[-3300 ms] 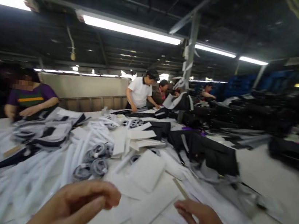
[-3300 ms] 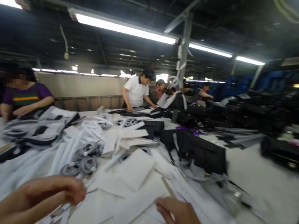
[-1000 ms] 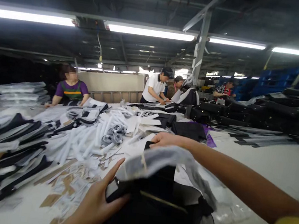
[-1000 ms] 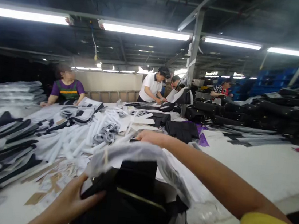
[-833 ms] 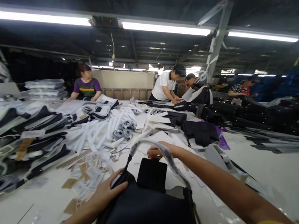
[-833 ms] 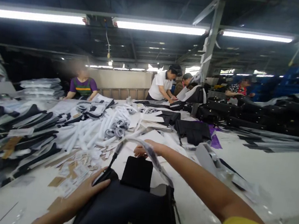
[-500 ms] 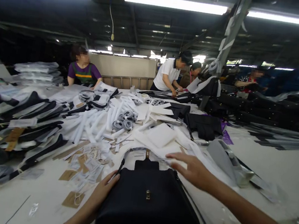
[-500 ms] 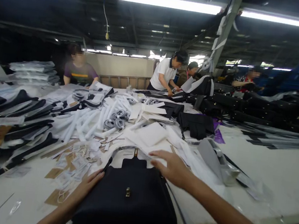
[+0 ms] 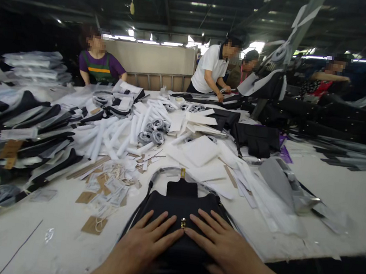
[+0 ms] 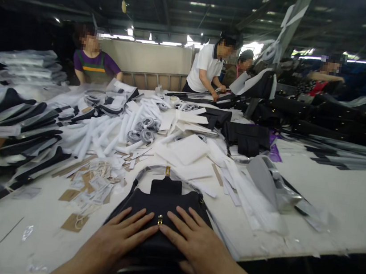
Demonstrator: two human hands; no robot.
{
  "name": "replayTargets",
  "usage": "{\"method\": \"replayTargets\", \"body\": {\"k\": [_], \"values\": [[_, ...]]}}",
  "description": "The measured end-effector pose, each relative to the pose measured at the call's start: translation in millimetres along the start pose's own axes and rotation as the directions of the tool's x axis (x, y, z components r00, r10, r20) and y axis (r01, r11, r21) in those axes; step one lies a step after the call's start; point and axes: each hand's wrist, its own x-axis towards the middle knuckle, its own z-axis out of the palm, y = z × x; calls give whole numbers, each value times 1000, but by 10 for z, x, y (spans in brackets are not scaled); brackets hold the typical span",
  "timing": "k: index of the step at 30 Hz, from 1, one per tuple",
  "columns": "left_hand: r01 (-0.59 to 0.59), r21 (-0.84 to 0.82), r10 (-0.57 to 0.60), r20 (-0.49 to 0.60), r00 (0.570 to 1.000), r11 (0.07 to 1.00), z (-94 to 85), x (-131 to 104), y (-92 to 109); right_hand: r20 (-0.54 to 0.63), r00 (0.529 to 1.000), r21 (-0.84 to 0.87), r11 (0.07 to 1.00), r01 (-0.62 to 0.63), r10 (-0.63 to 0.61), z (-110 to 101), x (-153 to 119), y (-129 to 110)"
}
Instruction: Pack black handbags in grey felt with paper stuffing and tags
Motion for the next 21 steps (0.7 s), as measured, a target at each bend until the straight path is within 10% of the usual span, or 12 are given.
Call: {"method": "replayTargets", "body": {"k": [6,10,14,21], "values": [[-18,174,52,-193,980,985,531,-171,1,-191,974,-136,986,100,-125,493,-40,125],[-11,37,18,-188,982,999,554,-202,68,-221,969,-41,994,104,-110,701,-73,213],[57,-47,-64,-166,984,997,493,-104,165,-170,985,149,987,61,-35,557,-111,176],[119,127,-45,-473,880,985,923,86,246,-215,930,234,940,-247,297,402,328,4]]}}
